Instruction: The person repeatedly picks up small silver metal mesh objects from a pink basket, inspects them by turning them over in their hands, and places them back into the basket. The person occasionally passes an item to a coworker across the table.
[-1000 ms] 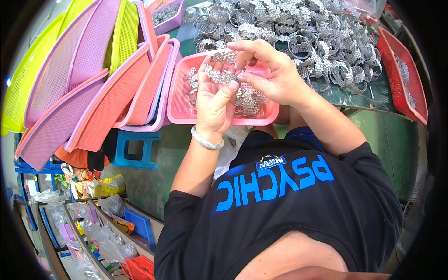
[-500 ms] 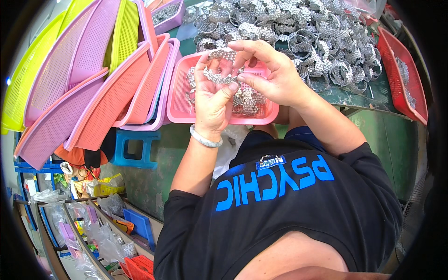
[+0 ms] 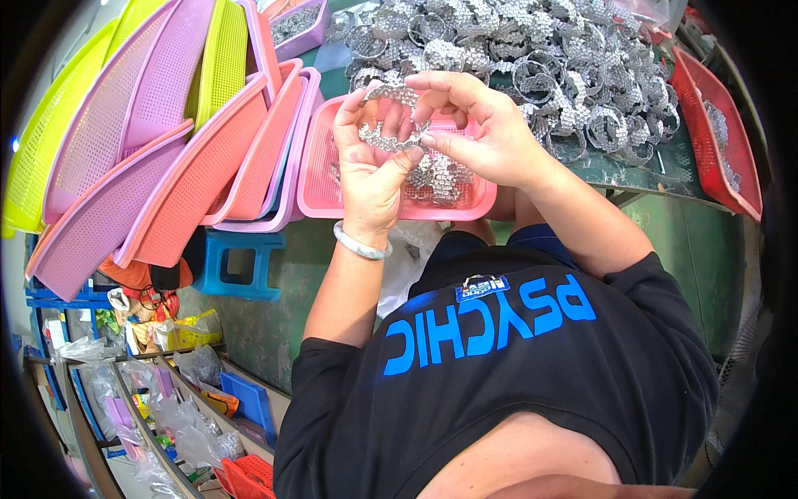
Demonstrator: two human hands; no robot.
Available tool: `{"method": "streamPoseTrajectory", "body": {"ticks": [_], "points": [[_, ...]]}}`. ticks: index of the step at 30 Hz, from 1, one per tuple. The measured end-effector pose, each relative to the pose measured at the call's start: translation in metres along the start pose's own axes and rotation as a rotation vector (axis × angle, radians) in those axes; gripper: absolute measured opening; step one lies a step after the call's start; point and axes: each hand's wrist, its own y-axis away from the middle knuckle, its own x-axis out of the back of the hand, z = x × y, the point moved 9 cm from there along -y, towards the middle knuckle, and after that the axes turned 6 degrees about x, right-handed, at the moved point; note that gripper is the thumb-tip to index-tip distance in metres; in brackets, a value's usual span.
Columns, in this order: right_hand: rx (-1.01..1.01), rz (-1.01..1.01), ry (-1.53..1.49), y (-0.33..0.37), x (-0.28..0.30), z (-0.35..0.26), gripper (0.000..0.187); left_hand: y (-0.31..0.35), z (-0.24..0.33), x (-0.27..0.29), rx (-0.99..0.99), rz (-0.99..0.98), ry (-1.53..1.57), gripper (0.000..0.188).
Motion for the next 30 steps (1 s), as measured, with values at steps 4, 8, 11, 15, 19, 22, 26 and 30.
{"method": "streamPoseTrajectory", "body": {"ticks": [4, 8, 11, 15, 19, 22, 26, 30], "points": [[-0.12, -0.048, -0.141, 0.0, -0.007, 0.007, 0.051, -0.001, 0.004, 0.0, -0.028, -0.002, -0.025, 0.075], [-0.171, -0.064, -0.251, -0.001, -0.011, 0.009, 0.051, -0.001, 0.006, 0.002, -0.057, 0.002, -0.067, 0.073], [-0.176, -0.064, -0.301, -0.001, -0.013, 0.01, 0.051, -0.001, 0.007, 0.002, -0.067, -0.003, -0.102, 0.073], [-0.19, -0.082, -0.313, -0.001, -0.014, 0.013, 0.05, 0.0, 0.006, 0.001, -0.049, -0.002, -0.1, 0.074], [-0.206, -0.096, -0.305, -0.001, -0.016, 0.012, 0.049, 0.0, 0.006, 0.0, -0.044, -0.006, -0.072, 0.075], [-0.205, -0.099, -0.309, -0.001, -0.016, 0.013, 0.05, 0.001, 0.005, 0.002, -0.048, -0.006, -0.081, 0.075], [-0.196, -0.093, -0.325, -0.001, -0.017, 0.013, 0.049, 0.002, 0.005, 0.002, -0.046, -0.002, -0.069, 0.075], [-0.204, -0.084, -0.336, 0.0, -0.017, 0.013, 0.049, 0.002, 0.003, 0.002, -0.031, 0.006, -0.038, 0.075]]}}
